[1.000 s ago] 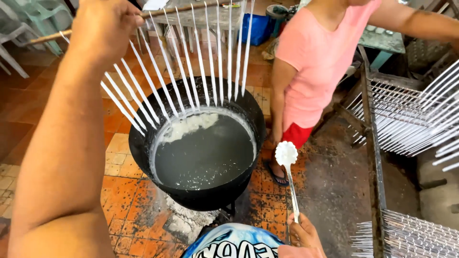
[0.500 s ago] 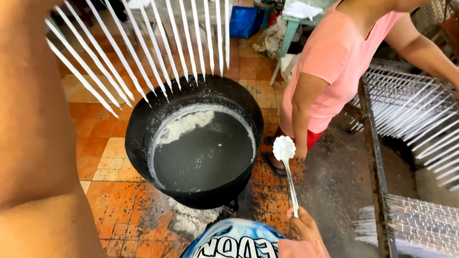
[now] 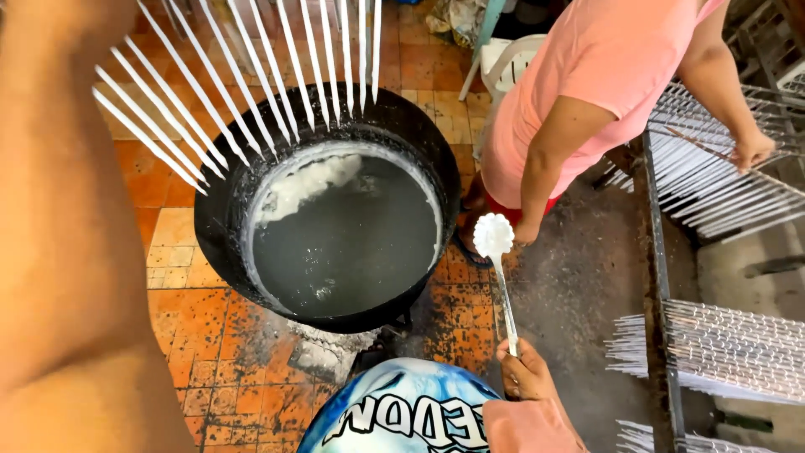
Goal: Dipping racks of candle wicks into molten wax and hanging them on a frame to cool
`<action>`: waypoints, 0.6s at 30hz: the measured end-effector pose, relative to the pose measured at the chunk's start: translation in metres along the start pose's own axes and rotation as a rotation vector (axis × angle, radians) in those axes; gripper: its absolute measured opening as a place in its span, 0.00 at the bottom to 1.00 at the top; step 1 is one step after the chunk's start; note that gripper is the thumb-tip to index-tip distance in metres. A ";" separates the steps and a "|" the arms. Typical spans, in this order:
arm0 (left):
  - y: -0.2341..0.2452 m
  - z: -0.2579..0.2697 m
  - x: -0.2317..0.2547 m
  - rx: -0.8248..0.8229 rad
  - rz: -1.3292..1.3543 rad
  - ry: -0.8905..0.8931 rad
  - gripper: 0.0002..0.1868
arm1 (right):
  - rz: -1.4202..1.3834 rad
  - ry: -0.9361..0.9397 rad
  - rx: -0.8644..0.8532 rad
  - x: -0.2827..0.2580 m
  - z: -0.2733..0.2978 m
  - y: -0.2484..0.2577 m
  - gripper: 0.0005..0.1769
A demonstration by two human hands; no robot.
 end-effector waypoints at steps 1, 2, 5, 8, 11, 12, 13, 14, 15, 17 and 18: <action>-0.008 0.007 0.005 -0.006 0.004 -0.005 0.07 | 0.008 0.008 0.017 0.002 0.000 0.002 0.03; -0.016 0.014 0.011 -0.011 0.007 -0.009 0.08 | 0.017 0.017 0.032 0.004 -0.001 0.003 0.03; -0.049 0.037 0.033 -0.023 0.016 -0.029 0.08 | 0.029 0.023 0.017 0.001 0.009 -0.011 0.04; -0.083 0.080 0.063 -0.371 0.303 0.322 0.05 | 0.025 0.061 0.015 0.006 0.004 -0.003 0.03; -0.190 0.129 0.045 -0.316 0.275 0.203 0.04 | 0.052 0.119 0.018 0.007 0.004 0.000 0.02; -0.215 0.144 0.048 -0.323 0.284 0.194 0.04 | 0.048 0.121 0.031 0.007 0.004 0.001 0.02; -0.247 0.162 0.048 -0.396 0.283 0.232 0.05 | 0.049 0.131 0.030 0.008 0.004 0.001 0.02; -0.276 0.182 0.047 -0.471 0.281 0.269 0.07 | 0.051 0.140 0.030 0.008 0.006 0.001 0.02; -0.301 0.195 0.050 -0.478 0.288 0.260 0.07 | 0.046 0.142 0.043 0.009 0.006 0.001 0.02; -0.347 0.226 0.054 -0.452 0.294 0.230 0.05 | 0.048 0.163 0.006 0.010 0.008 -0.002 0.01; -0.360 0.236 0.059 -0.459 0.301 0.223 0.05 | 0.045 0.163 0.018 0.010 0.012 -0.009 0.01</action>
Point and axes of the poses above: each hand's wrist, its own z-axis away from the middle knuckle, its own y-axis out of the back of the hand, x = y × z, the point moved 9 cm from there along -z, towards the middle knuckle, and after that the axes turned 15 degrees about -z, right-handed, at the moved point
